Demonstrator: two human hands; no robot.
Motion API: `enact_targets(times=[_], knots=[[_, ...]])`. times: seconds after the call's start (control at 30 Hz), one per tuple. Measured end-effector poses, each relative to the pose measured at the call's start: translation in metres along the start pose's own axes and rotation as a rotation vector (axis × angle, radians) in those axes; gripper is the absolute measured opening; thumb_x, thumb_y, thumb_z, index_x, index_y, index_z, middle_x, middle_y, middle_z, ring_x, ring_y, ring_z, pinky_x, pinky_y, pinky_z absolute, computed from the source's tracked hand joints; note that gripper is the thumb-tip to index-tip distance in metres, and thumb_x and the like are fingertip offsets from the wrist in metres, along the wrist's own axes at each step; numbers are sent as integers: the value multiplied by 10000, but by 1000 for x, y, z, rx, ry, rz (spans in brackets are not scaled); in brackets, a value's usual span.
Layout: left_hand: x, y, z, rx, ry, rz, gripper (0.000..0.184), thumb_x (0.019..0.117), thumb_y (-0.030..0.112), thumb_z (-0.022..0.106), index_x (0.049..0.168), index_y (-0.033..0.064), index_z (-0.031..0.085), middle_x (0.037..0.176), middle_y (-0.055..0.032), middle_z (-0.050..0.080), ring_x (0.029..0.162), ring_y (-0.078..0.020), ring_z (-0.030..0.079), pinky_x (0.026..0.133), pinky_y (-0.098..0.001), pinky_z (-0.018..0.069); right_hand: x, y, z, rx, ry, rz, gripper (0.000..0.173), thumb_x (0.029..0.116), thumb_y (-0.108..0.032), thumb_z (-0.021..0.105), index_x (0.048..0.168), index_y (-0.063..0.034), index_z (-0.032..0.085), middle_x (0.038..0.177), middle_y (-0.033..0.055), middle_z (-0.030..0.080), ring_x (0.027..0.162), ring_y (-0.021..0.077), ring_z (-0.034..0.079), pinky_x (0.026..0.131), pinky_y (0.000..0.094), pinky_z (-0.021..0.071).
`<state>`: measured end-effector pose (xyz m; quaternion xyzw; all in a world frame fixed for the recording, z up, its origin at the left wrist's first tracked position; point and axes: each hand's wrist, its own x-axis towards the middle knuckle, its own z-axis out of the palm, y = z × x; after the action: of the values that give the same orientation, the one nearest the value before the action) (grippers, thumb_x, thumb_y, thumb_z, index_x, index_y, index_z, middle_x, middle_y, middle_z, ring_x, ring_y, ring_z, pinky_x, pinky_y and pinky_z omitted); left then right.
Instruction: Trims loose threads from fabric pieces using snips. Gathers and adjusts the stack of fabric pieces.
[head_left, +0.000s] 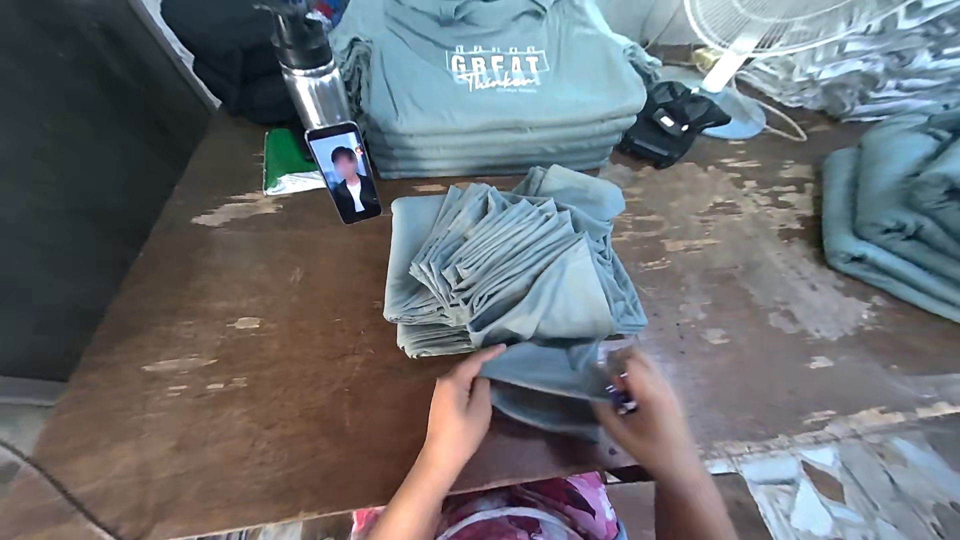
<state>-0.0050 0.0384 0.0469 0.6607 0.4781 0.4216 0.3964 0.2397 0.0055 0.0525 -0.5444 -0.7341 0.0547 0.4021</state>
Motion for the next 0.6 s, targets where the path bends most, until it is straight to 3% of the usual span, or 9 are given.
enact_targets(times=[0.03, 0.1, 0.2, 0.27, 0.33, 0.4, 0.43, 0.5, 0.6], knots=[[6, 8, -3, -224, 3, -33, 408, 966, -68, 375, 1215, -17, 694, 1238, -85, 706, 1107, -75, 668, 975, -261, 539, 8, 6, -16, -2, 39, 10, 269, 796, -191, 678, 913, 49, 643, 926, 185, 652, 805, 196, 629, 675, 311, 529], [18, 29, -4, -484, 4, -63, 380, 984, -54, 344, 1135, -35, 693, 1132, -43, 717, 917, -47, 678, 793, -233, 574, 28, 10, -46, 118, 108, -22, 280, 898, -272, 680, 1019, -27, 621, 942, 53, 671, 813, 31, 611, 698, 186, 517], [44, 60, -8, -652, 31, -77, 392, 999, -10, 332, 1169, -1, 685, 1056, -37, 732, 893, -89, 694, 802, -285, 580, 73, -6, -58, 317, 313, -146, 140, 927, -205, 689, 988, -204, 563, 1043, -114, 675, 892, -36, 638, 761, 152, 534], [66, 70, -12, -651, 57, -59, 409, 1039, 68, 334, 1314, 60, 638, 1233, -45, 680, 1012, -121, 673, 884, -335, 565, 111, -15, -36, 361, 452, -203, 182, 933, -135, 674, 1030, -223, 548, 1115, -145, 646, 914, -39, 635, 768, 168, 550], [88, 62, -13, -608, 64, -67, 459, 1070, 186, 350, 1510, 120, 463, 1479, -70, 539, 1250, -183, 595, 1016, -409, 506, 142, -6, 7, 315, 438, -219, 249, 991, -137, 638, 1211, -67, 544, 1190, -18, 614, 976, 28, 627, 842, 235, 557], [102, 40, -9, -601, 77, -144, 518, 1077, 216, 407, 1588, 177, 329, 1562, -64, 475, 1337, -205, 550, 1066, -428, 474, 156, 20, 59, 134, 264, -160, 261, 926, -84, 662, 1095, 100, 587, 1287, 250, 577, 1106, 303, 629, 926, 428, 554], [104, 28, -8, -604, 56, -176, 525, 1080, 205, 427, 1593, 180, 316, 1544, -78, 493, 1313, -213, 571, 1055, -426, 485, 157, 31, 79, 15, 160, -110, 226, 867, -55, 692, 1007, 111, 628, 1269, 311, 578, 1102, 408, 636, 897, 520, 562], [98, 10, -14, -546, -33, -173, 482, 1068, 147, 452, 1546, 118, 400, 1447, -110, 583, 1212, -224, 649, 1002, -408, 547, 152, 43, 98, -111, 91, -103, 197, 776, -55, 704, 917, 73, 654, 1194, 307, 591, 1072, 465, 619, 855, 586, 542], [68, -12, -40, -179, -173, -24, 288, 1046, 129, 520, 1254, -31, 639, 1166, -121, 711, 1020, -156, 713, 921, -326, 591, 140, 46, 89, -41, 115, -150, 182, 813, -104, 688, 846, 51, 599, 1102, 270, 590, 940, 380, 627, 763, 490, 553]])
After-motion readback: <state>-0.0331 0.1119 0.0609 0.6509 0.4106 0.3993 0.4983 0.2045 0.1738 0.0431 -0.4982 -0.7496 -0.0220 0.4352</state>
